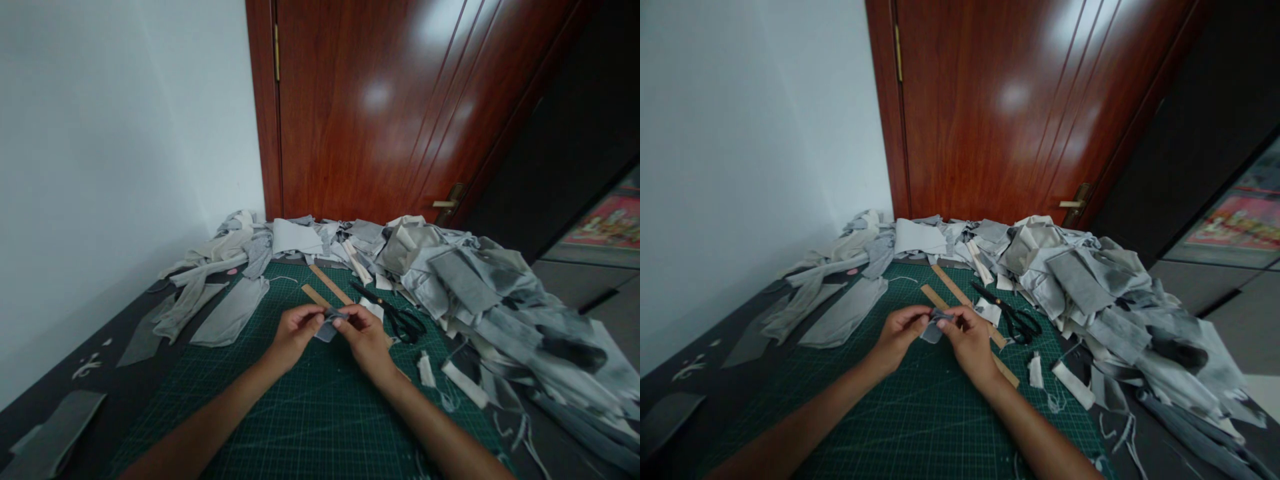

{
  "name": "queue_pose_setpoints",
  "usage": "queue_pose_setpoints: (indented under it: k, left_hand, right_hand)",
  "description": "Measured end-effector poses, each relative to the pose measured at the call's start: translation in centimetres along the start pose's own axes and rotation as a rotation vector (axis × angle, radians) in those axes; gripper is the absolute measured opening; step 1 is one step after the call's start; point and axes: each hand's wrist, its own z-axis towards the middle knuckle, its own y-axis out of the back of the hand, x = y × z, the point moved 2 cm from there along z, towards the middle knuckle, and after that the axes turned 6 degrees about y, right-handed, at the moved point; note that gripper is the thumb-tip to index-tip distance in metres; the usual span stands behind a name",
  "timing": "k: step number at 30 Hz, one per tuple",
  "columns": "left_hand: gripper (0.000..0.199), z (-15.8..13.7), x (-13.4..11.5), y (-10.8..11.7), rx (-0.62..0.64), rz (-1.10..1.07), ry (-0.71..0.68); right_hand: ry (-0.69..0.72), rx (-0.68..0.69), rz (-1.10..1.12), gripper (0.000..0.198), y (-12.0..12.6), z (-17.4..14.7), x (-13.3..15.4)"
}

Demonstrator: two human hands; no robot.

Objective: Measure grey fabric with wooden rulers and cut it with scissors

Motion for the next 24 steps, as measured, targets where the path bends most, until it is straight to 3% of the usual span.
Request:
queue_pose_setpoints:
  k: [4,8,12,14,19,24]
  left_hand:
    - [0.039,0.0,-0.2,0.0,0.112,0.013,0.028]
    - [0.036,-0.1,0.2,-0.4,0.158,-0.125,0.091]
    - [0.035,-0.2,1.1,-0.6,0.105,-0.231,0.132]
    - [0.036,-0.2,1.4,-0.7,0.101,-0.269,0.162]
    - [0.036,-0.1,1.5,-0.5,0.103,-0.277,0.186]
    - [0.035,-0.1,1.2,-0.6,0.063,-0.283,0.164]
  right_hand:
    - [0.010,0.039,0.052,0.013,0.2,0.2,-0.1]
    - [0.066,0.089,0.026,0.011,-0.2,0.0,0.7]
    - [0.159,-0.124,-0.086,0.026,-0.4,-0.6,1.1]
    - [0.216,-0.158,-0.173,0.021,-0.4,-0.9,1.2]
    - [0.340,0.019,-0.343,0.006,-0.6,-1.3,1.8]
    - [0.396,0.106,-0.355,0.019,-1.0,-1.9,2.7]
